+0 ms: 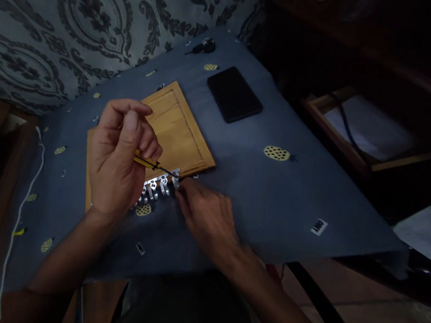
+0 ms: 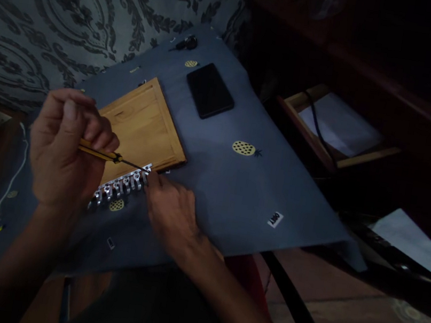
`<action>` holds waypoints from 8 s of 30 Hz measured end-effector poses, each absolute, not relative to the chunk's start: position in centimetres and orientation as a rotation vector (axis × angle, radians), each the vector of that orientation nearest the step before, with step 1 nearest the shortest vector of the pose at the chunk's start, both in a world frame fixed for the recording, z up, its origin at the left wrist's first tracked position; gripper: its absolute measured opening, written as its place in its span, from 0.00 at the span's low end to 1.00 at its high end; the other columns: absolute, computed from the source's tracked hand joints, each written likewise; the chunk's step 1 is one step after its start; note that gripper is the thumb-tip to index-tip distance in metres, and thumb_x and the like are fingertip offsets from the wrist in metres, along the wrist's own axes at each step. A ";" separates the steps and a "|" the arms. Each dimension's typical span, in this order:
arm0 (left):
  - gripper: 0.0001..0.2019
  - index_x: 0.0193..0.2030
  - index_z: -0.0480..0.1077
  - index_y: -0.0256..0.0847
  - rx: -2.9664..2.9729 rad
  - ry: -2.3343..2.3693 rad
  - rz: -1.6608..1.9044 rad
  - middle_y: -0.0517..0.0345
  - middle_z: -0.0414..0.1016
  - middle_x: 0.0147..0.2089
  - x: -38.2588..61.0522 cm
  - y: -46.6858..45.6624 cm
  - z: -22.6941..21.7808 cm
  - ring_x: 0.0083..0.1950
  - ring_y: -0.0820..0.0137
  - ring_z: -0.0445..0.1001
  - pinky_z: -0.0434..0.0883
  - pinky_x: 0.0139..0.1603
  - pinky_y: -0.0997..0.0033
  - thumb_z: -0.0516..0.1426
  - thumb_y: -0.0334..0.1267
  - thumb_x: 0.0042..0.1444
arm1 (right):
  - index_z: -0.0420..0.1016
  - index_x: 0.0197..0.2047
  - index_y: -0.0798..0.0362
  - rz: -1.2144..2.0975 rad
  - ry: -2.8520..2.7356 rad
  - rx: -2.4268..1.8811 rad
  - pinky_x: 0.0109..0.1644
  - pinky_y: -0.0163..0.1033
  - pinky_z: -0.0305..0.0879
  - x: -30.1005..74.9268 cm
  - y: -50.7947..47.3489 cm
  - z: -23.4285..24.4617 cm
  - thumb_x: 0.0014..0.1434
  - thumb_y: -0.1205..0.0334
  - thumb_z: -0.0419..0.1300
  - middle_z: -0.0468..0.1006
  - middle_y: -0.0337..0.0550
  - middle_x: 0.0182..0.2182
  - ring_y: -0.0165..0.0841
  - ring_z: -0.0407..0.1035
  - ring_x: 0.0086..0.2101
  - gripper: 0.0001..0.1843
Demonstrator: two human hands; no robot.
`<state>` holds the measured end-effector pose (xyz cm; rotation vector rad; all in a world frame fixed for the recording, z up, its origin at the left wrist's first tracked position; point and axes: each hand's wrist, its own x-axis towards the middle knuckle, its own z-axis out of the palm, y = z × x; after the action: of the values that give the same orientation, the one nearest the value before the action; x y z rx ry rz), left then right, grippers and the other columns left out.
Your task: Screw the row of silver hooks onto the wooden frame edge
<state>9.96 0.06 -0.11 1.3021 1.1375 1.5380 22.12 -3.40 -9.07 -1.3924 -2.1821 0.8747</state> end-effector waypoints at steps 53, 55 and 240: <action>0.23 0.29 0.70 0.42 1.357 1.031 1.448 0.69 0.37 0.17 9.3 1.9 1.0 0.14 0.81 0.38 0.42 0.15 0.74 0.46 0.42 0.76 | 0.77 0.50 0.53 0.893 -2.247 -1.425 0.33 0.37 0.57 22.2 -3.4 -8.5 0.71 0.68 0.54 0.86 0.47 0.38 0.34 0.78 0.34 0.12; 0.21 0.30 0.71 0.43 1.365 1.044 1.479 0.69 0.38 0.17 9.2 1.7 0.7 0.15 0.80 0.38 0.44 0.15 0.74 0.48 0.43 0.75 | 0.77 0.51 0.52 0.898 -2.254 -1.435 0.33 0.37 0.57 22.2 -3.4 -8.4 0.70 0.69 0.55 0.86 0.47 0.38 0.35 0.78 0.35 0.11; 0.07 0.36 0.72 0.42 1.262 1.103 1.611 0.71 0.50 0.17 11.1 -0.8 -0.7 0.16 0.80 0.45 0.49 0.18 0.78 0.62 0.39 0.65 | 0.75 0.51 0.51 0.954 -2.274 -1.434 0.32 0.38 0.53 22.3 -3.3 -8.2 0.74 0.64 0.51 0.86 0.46 0.42 0.36 0.79 0.38 0.11</action>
<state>11.08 -0.82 -0.74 1.2617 1.1027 1.6105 22.33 -3.30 -8.17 -1.4338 -2.2737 0.9536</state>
